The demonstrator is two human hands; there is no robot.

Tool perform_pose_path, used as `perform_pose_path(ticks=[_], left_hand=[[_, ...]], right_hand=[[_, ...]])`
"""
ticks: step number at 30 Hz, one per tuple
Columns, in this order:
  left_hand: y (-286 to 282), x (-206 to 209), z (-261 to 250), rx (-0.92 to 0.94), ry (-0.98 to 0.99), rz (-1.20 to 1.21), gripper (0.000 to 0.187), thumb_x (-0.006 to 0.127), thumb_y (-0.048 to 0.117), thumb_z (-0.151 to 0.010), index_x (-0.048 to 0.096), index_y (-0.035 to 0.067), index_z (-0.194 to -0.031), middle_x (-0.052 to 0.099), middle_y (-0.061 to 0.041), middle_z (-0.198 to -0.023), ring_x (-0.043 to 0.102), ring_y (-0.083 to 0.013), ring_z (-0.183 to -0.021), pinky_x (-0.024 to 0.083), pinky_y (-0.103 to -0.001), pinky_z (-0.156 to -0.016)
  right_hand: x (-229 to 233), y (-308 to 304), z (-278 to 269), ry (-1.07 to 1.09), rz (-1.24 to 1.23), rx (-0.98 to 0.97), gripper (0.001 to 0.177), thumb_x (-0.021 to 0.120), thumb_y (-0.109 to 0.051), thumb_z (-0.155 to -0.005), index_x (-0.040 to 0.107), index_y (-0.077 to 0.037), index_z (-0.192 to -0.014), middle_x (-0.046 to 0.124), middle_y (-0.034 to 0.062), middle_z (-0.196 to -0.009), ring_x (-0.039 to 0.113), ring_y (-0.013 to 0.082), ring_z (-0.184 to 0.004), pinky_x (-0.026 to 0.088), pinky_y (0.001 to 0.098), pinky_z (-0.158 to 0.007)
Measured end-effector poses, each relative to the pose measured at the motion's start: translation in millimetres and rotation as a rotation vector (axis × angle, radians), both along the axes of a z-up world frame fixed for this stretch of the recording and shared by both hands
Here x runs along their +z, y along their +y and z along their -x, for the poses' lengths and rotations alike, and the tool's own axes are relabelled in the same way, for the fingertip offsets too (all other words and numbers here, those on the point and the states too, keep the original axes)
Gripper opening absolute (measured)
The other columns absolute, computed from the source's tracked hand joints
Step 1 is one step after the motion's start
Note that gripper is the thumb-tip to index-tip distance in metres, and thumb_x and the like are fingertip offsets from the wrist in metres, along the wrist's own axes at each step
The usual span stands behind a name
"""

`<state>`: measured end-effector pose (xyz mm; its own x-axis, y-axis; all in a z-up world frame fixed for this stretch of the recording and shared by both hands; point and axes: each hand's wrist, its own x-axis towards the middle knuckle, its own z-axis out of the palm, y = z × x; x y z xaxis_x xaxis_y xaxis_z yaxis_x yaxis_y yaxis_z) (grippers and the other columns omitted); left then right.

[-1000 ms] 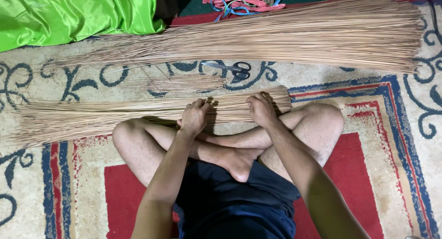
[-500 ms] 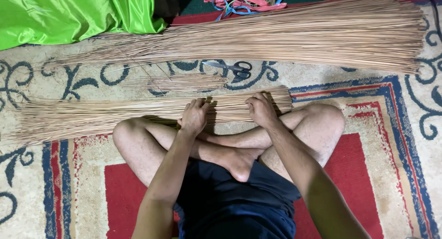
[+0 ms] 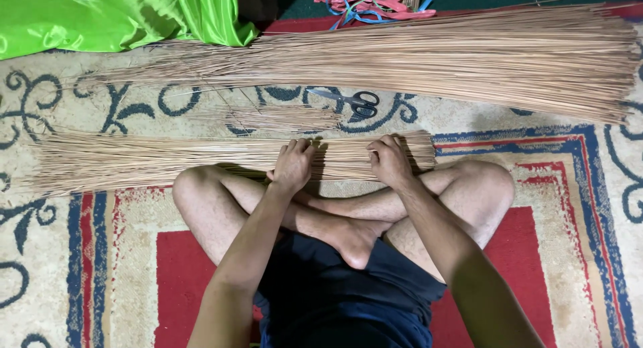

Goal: Sorting and aligning broom straws to assemble a traditional broom

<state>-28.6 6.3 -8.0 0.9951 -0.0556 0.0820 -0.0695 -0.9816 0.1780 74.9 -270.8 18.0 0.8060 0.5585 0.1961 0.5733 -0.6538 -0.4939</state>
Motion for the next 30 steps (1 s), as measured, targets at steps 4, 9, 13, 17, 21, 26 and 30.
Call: perform_pose_path(ticks=[4, 9, 13, 17, 21, 26, 30], left_hand=[[9, 5, -21, 0.065, 0.044, 0.026, 0.018, 0.063, 0.018, -0.091, 0.070, 0.019, -0.108, 0.061, -0.004, -0.117, 0.062, -0.0246, -0.111, 0.050, -0.038, -0.089], [43, -22, -60, 0.164, 0.055, 0.103, 0.017, 0.066, 0.029, -0.096, 0.069, 0.019, -0.110, 0.063, -0.005, -0.114, 0.063, -0.0267, -0.112, 0.051, -0.042, -0.090], [90, -4, -79, 0.257, 0.162, 0.075, 0.022, 0.061, 0.023, -0.099, 0.068, 0.018, -0.119, 0.063, -0.008, -0.120, 0.061, -0.0296, -0.117, 0.050, -0.044, -0.095], [169, 16, -74, 0.397, 0.246, -0.100, 0.029, 0.060, 0.018, -0.097, 0.065, 0.019, -0.126, 0.060, -0.007, -0.126, 0.057, -0.0301, -0.121, 0.046, -0.044, -0.097], [209, 65, -52, 0.440, 0.341, -0.362, 0.029, 0.060, 0.019, -0.095, 0.064, 0.020, -0.124, 0.060, -0.006, -0.127, 0.051, -0.0285, -0.122, 0.040, -0.044, -0.099], [230, 34, -54, 0.321, 0.325, -0.289, 0.036, 0.057, 0.009, -0.097, 0.058, 0.016, -0.132, 0.053, -0.008, -0.135, 0.045, -0.0290, -0.130, 0.036, -0.044, -0.104], [211, 42, -67, 0.072, 0.365, -0.216, 0.067, 0.053, 0.001, -0.097, 0.037, 0.027, -0.157, 0.035, -0.001, -0.164, 0.025, -0.0281, -0.153, 0.024, -0.050, -0.120]], right_hand=[[2, 13, -21, -0.009, 0.010, -0.009, 0.019, 0.074, -0.011, -0.080, 0.077, -0.013, -0.099, 0.061, 0.0111, -0.092, 0.061, 0.0370, -0.094, 0.053, 0.0429, -0.088], [-31, 40, -63, -0.044, 0.025, -0.025, 0.013, 0.076, -0.015, -0.080, 0.076, -0.013, -0.093, 0.063, 0.0121, -0.086, 0.063, 0.0375, -0.092, 0.053, 0.0462, -0.085], [-27, 67, -81, -0.014, 0.038, -0.039, 0.012, 0.076, -0.018, -0.081, 0.076, -0.017, -0.093, 0.063, 0.0078, -0.084, 0.064, 0.0342, -0.091, 0.054, 0.0449, -0.084], [-26, 87, -89, -0.032, 0.002, 0.026, 0.014, 0.075, -0.015, -0.081, 0.076, -0.015, -0.094, 0.062, 0.0089, -0.084, 0.064, 0.0355, -0.088, 0.055, 0.0449, -0.080], [-28, 107, -91, -0.117, -0.077, 0.106, 0.013, 0.079, -0.012, -0.079, 0.077, -0.013, -0.092, 0.062, 0.0094, -0.081, 0.064, 0.0355, -0.083, 0.056, 0.0439, -0.077], [-28, 139, -86, -0.104, -0.106, 0.157, 0.013, 0.079, -0.011, -0.079, 0.076, -0.012, -0.091, 0.063, 0.0082, -0.082, 0.065, 0.0331, -0.084, 0.054, 0.0428, -0.079], [-31, 160, -77, -0.102, -0.088, 0.194, 0.015, 0.079, -0.012, -0.077, 0.075, -0.012, -0.091, 0.063, 0.0067, -0.082, 0.064, 0.0318, -0.084, 0.052, 0.0438, -0.078]])
